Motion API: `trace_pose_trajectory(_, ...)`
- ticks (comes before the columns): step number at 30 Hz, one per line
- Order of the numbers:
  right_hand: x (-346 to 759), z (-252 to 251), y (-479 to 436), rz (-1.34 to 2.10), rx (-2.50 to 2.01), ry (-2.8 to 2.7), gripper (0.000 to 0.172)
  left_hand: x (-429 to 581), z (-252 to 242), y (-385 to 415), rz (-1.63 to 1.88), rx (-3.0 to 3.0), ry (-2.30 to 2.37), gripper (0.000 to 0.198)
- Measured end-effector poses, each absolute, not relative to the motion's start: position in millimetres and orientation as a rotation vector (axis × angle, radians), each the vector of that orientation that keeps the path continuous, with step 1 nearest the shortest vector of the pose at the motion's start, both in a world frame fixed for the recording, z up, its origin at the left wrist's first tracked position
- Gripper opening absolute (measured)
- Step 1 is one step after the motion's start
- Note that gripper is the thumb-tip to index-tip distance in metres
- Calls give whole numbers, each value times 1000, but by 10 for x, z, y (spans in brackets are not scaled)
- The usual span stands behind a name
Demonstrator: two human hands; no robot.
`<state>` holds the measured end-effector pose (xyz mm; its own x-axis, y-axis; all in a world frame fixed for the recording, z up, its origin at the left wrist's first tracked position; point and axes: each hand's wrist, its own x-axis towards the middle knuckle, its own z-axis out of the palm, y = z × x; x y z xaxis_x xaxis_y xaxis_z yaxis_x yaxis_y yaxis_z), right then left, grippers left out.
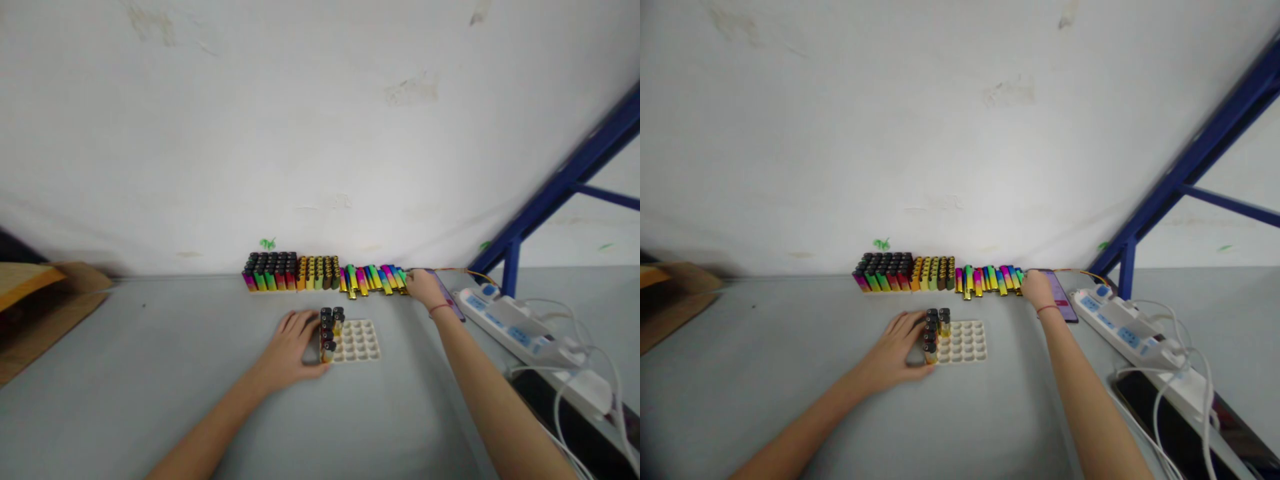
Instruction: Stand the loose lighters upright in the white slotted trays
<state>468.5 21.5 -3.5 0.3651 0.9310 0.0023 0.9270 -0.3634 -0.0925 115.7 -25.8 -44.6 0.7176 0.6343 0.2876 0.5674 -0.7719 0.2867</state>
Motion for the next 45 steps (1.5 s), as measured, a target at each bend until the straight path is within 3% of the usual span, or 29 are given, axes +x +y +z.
trace_pose_trajectory(30, 4760, 27, 218, 92, -2503, -1676, 23, 1146, -494, -236, 593, 2759, 966, 70)
trace_pose_trajectory(33, 4712, 78, 66, 315, -2143, -1470, 22, 1151, -486, -241, 593, 2760, 962, 70)
trace_pose_trajectory(36, 4541, 77, -116, 736, -1629, -1091, 13, 1150, -489, -241, 593, 2776, 970, 71)
trace_pose_trajectory(39, 4292, 4, -242, 1120, -1264, -788, 14, 1146, -493, -239, 585, 2790, 977, 73)
trace_pose_trajectory(42, 4075, -103, -309, 1277, -1256, -610, 25, 1143, -487, -238, 578, 2789, 970, 72)
trace_pose_trajectory(45, 3941, -203, -351, 1202, -1360, -522, 39, 1142, -480, -240, 574, 2787, 979, 71)
